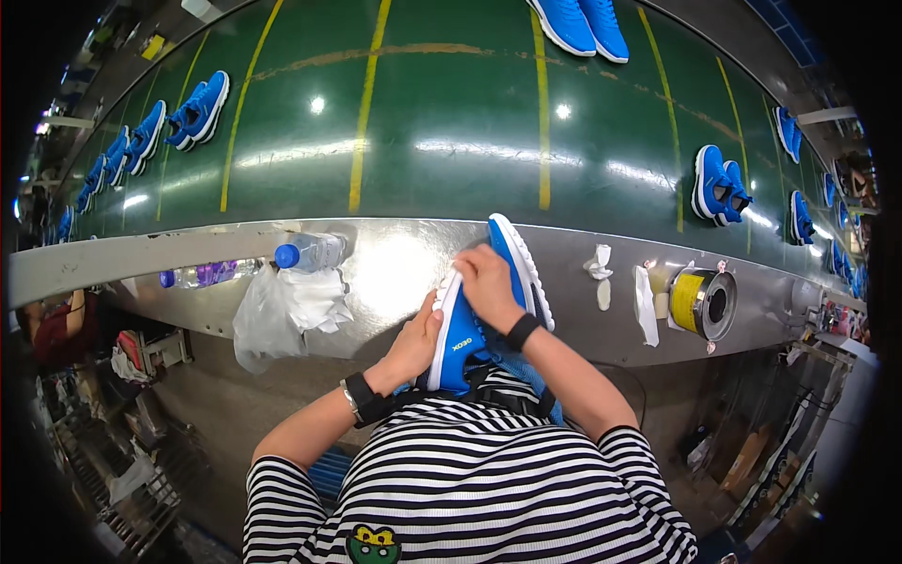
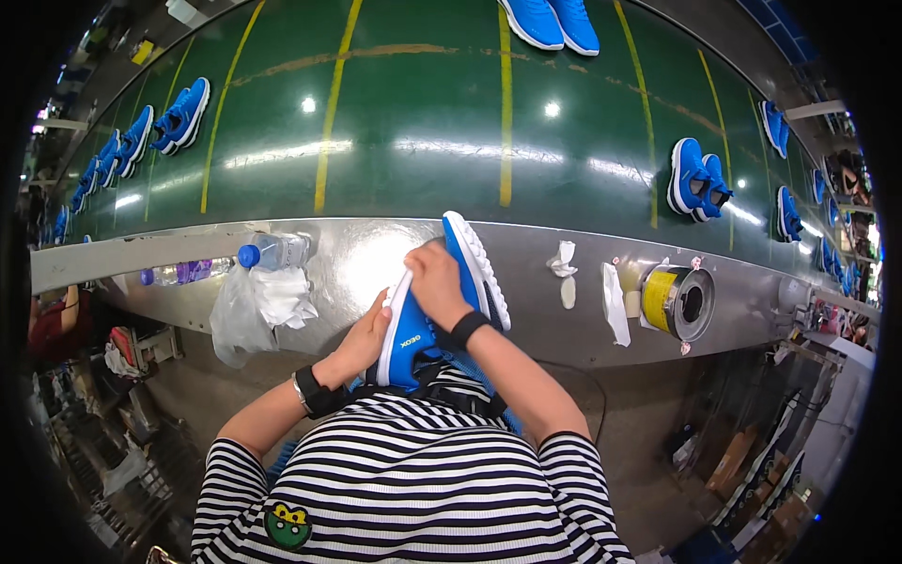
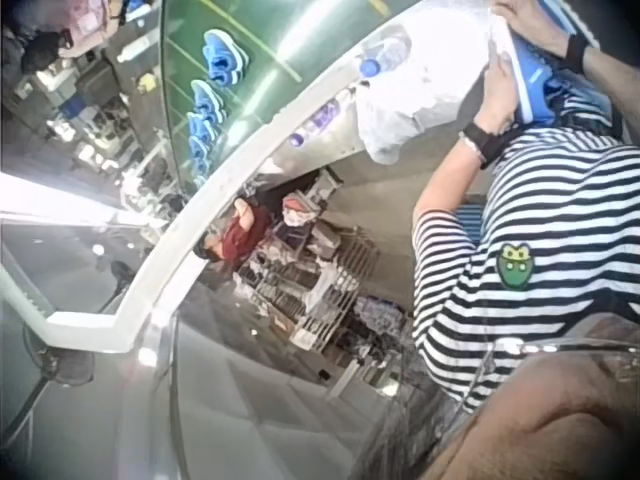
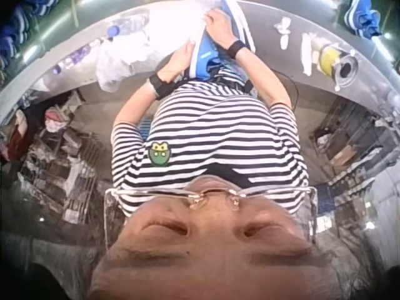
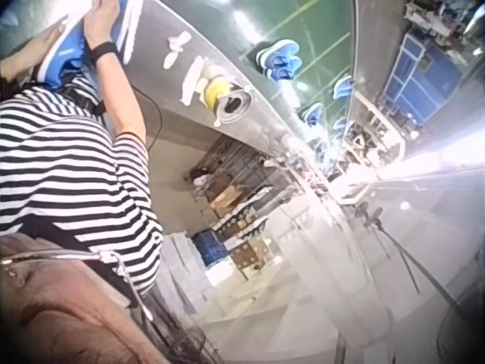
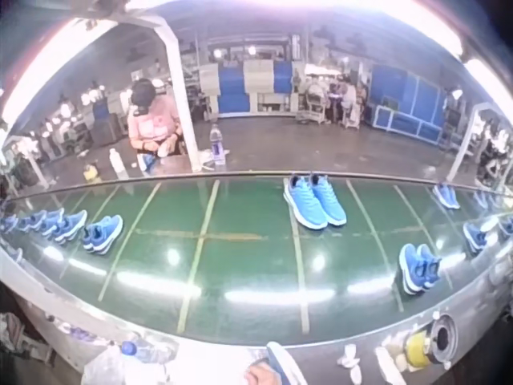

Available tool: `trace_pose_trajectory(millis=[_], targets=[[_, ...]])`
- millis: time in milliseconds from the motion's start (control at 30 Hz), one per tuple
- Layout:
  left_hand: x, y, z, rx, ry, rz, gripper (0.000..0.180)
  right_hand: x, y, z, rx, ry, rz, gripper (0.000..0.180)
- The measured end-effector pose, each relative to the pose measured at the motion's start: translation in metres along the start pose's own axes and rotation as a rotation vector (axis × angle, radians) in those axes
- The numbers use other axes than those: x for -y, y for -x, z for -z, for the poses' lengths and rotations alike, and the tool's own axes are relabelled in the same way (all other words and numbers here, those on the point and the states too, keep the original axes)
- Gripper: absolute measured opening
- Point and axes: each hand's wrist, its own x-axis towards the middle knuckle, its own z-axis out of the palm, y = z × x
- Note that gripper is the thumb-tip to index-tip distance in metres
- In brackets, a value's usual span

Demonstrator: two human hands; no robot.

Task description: The person wipes the white soles and blue uppers of blue sneakers using a white cloth. They handle the shoes one at a time, picking them up from a green conveyor belt, cleaning them, and placing them back on the belt.

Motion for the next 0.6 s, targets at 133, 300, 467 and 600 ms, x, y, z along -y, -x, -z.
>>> trace_pose_trajectory(millis=[133, 300, 467, 600], targets=[[-0.003, 0.006, -0.001, -0.044, -0.085, -0.015, 0.051, 0.015, 0.020, -0.002, 0.083, -0.096, 0.019, 0.006], [-0.003, 0.004, -0.001, -0.031, -0.042, -0.006, 0.050, -0.002, 0.003, -0.003, 0.014, 0.020, -0.011, 0.006], [-0.011, 0.007, 0.002, -0.024, -0.097, 0.029, 0.050, 0.022, 0.020, 0.000, 0.099, -0.135, 0.012, 0.008], [-0.011, 0.006, 0.003, -0.013, -0.039, 0.005, 0.050, 0.005, 0.003, 0.003, 0.077, -0.033, -0.024, 0.009]])
